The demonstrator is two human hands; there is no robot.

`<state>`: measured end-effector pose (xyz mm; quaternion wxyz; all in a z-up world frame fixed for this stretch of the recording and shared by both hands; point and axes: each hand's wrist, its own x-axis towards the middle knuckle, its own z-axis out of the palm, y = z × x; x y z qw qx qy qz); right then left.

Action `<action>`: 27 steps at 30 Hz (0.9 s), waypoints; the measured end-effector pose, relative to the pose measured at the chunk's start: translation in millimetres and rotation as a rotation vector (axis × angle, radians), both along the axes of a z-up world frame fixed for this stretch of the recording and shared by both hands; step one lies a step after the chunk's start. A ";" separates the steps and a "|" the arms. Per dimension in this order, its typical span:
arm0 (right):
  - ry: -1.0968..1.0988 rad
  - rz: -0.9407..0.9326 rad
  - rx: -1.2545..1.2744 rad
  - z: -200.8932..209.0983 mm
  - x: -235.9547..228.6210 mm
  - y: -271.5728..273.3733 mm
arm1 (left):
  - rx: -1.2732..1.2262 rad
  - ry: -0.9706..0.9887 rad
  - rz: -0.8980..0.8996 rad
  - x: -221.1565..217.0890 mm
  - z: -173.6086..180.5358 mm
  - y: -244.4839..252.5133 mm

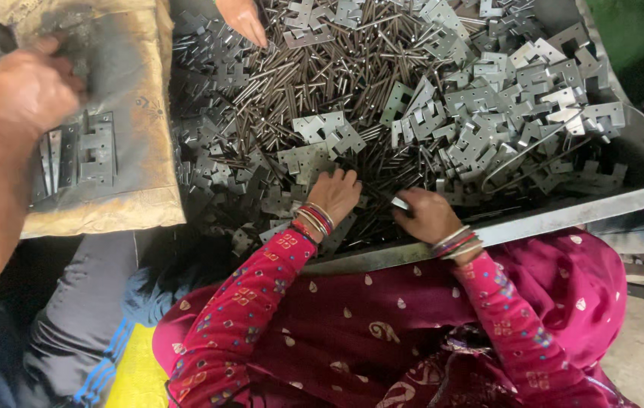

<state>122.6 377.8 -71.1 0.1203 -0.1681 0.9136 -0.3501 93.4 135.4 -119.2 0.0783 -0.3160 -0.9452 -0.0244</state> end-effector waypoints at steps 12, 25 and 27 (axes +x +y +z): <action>0.265 0.017 -0.170 -27.4 -7.5 18.0 | -0.118 -0.152 0.042 -13.0 -19.4 -6.8; -0.635 -0.504 -1.333 24.4 -9.7 72.5 | -0.010 0.119 0.005 -6.9 11.6 4.4; -0.611 -0.531 -1.206 19.3 -6.4 63.5 | -0.021 0.136 0.017 -3.9 14.4 11.6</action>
